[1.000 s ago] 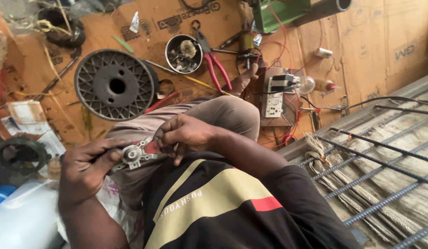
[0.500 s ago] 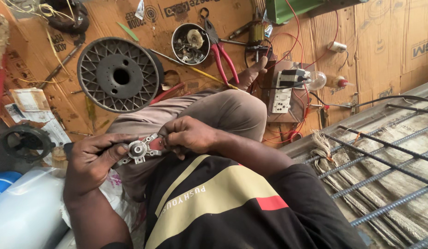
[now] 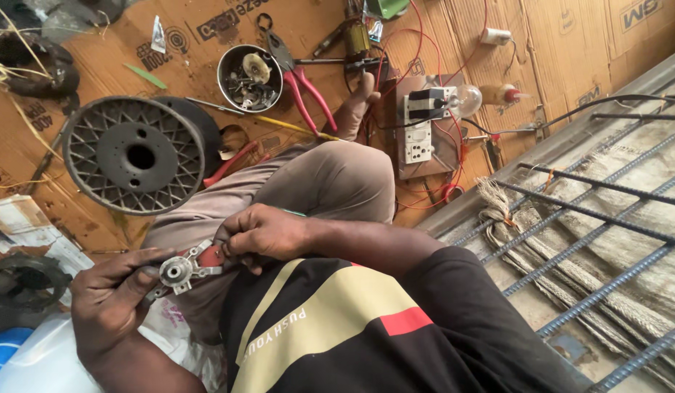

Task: The person sits on the floor and disassembles an electric motor, using a screwdriver to loosen parts of the rotor assembly and removing components by hand. They then handle and untangle the motor's copper windings and inspect the removed parts.

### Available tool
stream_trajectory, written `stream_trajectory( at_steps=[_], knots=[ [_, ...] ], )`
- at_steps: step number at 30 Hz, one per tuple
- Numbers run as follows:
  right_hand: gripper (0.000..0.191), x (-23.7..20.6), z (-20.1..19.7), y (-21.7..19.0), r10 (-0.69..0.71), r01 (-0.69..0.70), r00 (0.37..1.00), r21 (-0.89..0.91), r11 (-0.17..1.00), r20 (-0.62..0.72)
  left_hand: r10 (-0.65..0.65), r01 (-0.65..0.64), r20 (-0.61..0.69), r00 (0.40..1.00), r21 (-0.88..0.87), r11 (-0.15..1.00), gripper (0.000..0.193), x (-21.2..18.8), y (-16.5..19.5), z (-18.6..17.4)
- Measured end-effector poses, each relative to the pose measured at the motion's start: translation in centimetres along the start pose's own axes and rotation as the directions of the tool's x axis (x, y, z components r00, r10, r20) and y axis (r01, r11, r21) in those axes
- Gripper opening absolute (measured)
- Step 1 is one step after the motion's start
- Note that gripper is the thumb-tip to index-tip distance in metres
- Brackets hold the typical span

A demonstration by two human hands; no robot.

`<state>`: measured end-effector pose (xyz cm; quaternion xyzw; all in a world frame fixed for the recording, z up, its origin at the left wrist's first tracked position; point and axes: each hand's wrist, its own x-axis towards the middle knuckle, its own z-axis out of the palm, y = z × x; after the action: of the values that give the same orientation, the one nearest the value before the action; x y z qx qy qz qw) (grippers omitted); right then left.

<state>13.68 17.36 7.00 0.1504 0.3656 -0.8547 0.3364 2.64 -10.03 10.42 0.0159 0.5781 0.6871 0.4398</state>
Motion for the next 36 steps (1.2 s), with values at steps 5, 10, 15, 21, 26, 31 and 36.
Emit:
stream_trajectory(
  at_steps=[5, 10, 15, 21, 26, 31, 36],
  knots=[
    [0.011, -0.3, 0.2, -0.4, -0.028, 0.027, 1.0, 0.057, 0.998, 0.006, -0.052, 0.05, -0.077, 0.996, -0.03, 0.998, 0.028, -0.1, -0.6, -1.1],
    [0.01, -0.4, 0.0, -0.1, -0.064, 0.061, 0.998, 0.088, 0.994, 0.028, -0.021, 0.017, -0.041, 0.999, -0.088, 0.996, 0.025, 0.0, -0.2, -0.5],
    [0.012, -0.4, -0.4, 0.0, -0.094, 0.091, 0.995, 0.079, 0.993, 0.023, 0.004, -0.01, -0.054, 0.999, -0.109, 0.994, 0.028, 0.5, -0.4, -0.7],
    [0.019, -1.0, -0.5, -2.1, -0.101, 0.1, 0.993, -0.031, 0.995, -0.061, -0.054, 0.052, -0.112, 0.992, -0.017, 0.999, 0.025, 0.6, -2.7, -2.9],
    [0.024, -3.3, -1.2, -4.6, -0.174, 0.146, 0.978, -0.22, 0.965, -0.115, -0.113, 0.108, 0.054, 0.992, 0.095, 0.99, 0.045, 3.6, -1.5, -3.0],
    [0.027, -5.4, -3.2, -6.0, -0.209, 0.166, 0.971, -0.3, 0.939, -0.119, -0.062, -0.084, 0.229, 0.971, 0.578, 0.811, 0.078, 6.0, 1.4, 1.4],
    [0.027, -6.6, -5.8, -6.5, -0.372, 0.279, 0.918, -0.44, 0.854, -0.139, -0.004, -0.137, 0.183, 0.983, 0.748, 0.65, 0.088, 7.9, 3.2, 9.4]
  ],
)
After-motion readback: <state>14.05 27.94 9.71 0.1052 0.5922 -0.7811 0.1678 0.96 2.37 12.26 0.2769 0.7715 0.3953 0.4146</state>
